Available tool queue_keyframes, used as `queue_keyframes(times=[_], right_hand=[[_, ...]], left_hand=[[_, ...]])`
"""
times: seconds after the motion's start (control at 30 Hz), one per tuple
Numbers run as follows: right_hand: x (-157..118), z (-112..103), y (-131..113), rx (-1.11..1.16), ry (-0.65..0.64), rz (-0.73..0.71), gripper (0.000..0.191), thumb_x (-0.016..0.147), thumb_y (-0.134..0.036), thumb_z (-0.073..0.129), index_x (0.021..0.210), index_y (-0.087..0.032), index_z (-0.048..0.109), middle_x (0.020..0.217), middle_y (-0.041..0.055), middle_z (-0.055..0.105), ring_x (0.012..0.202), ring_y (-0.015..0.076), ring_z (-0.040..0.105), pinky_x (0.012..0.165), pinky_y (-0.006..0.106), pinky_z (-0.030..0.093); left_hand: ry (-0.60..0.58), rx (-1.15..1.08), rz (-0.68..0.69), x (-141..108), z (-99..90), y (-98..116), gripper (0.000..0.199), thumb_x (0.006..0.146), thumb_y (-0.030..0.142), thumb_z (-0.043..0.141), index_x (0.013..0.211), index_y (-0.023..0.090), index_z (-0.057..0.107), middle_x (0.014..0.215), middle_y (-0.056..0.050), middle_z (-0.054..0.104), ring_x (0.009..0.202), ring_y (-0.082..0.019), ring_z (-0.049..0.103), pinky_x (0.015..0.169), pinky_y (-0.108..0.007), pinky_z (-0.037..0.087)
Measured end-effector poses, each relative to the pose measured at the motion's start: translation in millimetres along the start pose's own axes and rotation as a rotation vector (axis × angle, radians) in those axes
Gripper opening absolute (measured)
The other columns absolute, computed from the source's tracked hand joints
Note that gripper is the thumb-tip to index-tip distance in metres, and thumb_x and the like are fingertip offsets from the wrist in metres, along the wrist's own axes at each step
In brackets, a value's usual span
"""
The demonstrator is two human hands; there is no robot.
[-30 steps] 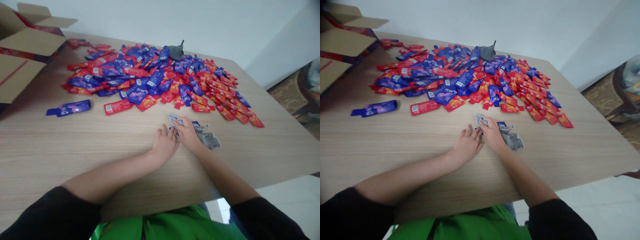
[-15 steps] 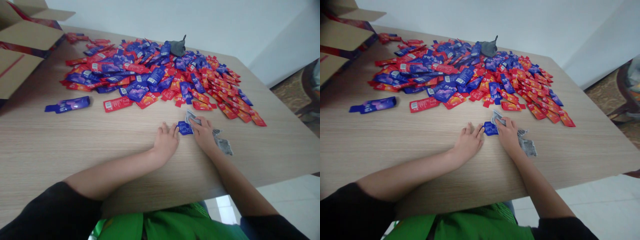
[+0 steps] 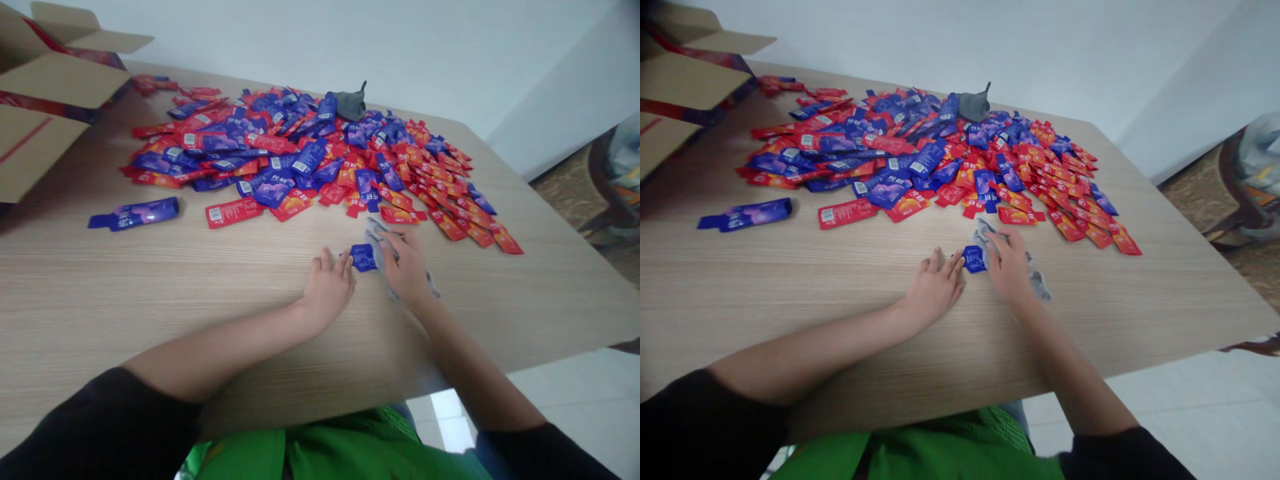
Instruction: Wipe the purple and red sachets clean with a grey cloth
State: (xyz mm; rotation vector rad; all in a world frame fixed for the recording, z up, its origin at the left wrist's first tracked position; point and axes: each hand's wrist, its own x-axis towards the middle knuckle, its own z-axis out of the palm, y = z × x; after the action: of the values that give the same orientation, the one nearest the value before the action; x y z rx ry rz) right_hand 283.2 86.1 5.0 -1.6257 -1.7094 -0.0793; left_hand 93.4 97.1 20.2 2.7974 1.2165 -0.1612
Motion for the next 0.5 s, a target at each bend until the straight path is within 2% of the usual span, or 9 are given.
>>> queue_keyframes(times=[0.1, 0.2, 0.37, 0.5], right_hand=[[0, 27, -18, -0.074, -0.207, -0.111, 0.036, 0.095, -0.018, 0.045, 0.122, -0.016, 0.069, 0.119, 0.0148, 0.058, 0.111, 0.0264, 0.054, 0.099, 0.041, 0.043], [-6, 39, -15, -0.184, -0.308, -0.125, 0.038, 0.094, -0.014, 0.044, 0.123, -0.015, 0.069, 0.121, 0.0163, 0.058, 0.11, 0.0279, 0.052, 0.097, 0.041, 0.042], [-13, 23, 6, -0.367, -0.265, -0.077, 0.042, 0.094, -0.015, 0.042, 0.127, -0.019, 0.067, 0.125, 0.0159, 0.057, 0.105, 0.0293, 0.05, 0.093, 0.045, 0.041], [-15, 8, 35, -0.383, -0.21, 0.002, 0.042, 0.094, -0.019, 0.041, 0.125, -0.015, 0.069, 0.123, 0.0176, 0.057, 0.102, 0.0301, 0.052, 0.092, 0.047, 0.044]], left_hand=[[-0.009, 0.007, 0.007, 0, -1.3, -1, 0.056, 0.103, 0.037, 0.036, 0.153, 0.011, 0.039, 0.161, -0.009, 0.036, 0.145, -0.046, 0.031, 0.108, -0.052, 0.04], [-0.017, 0.009, 0.006, 0, -2.1, -2, 0.056, 0.103, 0.038, 0.035, 0.153, 0.011, 0.04, 0.16, -0.008, 0.038, 0.145, -0.046, 0.031, 0.109, -0.052, 0.04], [-0.028, 0.002, -0.002, 0, -1.6, -1, 0.057, 0.102, 0.038, 0.039, 0.155, 0.016, 0.036, 0.164, -0.005, 0.029, 0.145, -0.046, 0.032, 0.108, -0.053, 0.041], [-0.035, -0.005, -0.005, 1, -0.5, -1, 0.057, 0.102, 0.038, 0.039, 0.155, 0.018, 0.035, 0.165, -0.005, 0.027, 0.146, -0.045, 0.03, 0.109, -0.052, 0.04]])
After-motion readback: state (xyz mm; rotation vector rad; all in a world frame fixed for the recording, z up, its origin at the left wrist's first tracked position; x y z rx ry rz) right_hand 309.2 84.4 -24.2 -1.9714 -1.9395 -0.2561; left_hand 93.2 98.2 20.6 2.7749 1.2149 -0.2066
